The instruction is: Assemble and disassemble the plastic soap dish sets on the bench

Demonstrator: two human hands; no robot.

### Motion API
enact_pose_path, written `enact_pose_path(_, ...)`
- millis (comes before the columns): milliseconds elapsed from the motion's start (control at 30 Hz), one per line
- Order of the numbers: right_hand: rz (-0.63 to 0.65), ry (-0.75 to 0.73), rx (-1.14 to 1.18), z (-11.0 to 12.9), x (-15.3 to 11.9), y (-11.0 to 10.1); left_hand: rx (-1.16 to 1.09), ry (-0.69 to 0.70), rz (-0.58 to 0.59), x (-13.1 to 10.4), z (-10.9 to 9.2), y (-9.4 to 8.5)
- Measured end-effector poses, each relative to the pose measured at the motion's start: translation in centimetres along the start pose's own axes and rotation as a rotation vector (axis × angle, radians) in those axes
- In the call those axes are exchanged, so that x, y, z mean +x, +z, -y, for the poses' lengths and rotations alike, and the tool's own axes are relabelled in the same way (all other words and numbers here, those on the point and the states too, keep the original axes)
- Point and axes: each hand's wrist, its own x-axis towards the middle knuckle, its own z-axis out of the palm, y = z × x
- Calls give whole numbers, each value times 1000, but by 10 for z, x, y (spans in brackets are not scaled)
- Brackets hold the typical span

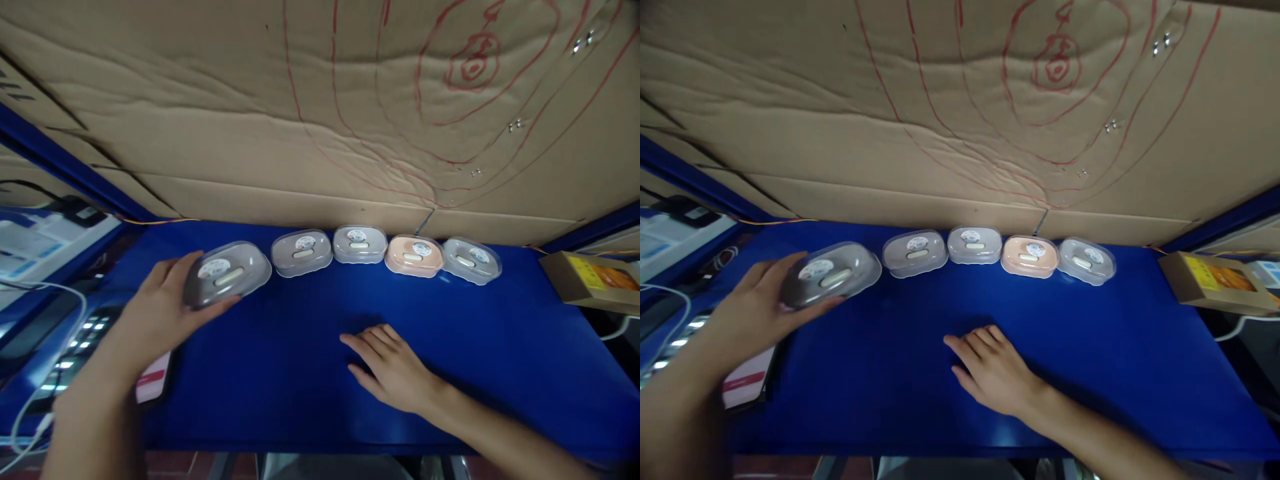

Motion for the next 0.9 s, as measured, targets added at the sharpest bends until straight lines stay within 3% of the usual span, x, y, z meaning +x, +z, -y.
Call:
enact_pose_path(67, -18, 24, 68, -4, -2, 1, -76, 57, -33, -29, -27, 0)
enact_pose_path(167, -101, 39, 145, -16, -11, -4, -252, 276, 98, -59, -79, 13)
enact_pose_path(267, -124, -5, 160, -27, -17, -11, -310, 466, 261, -64, -124, 33)
enact_pose_path(367, -38, 9, 164, -34, -18, -15, -344, 561, 302, -52, -146, 49)
enact_pose_path(533, 18, 88, 211, -41, -16, -16, -456, 594, 299, -41, -148, 68)
enact_pose_path(733, 23, 53, 275, -39, -18, -19, -720, 503, 329, -59, -138, 88)
enact_pose_path(900, -12, 60, 404, -52, -20, -32, -784, 479, 355, -69, -138, 96)
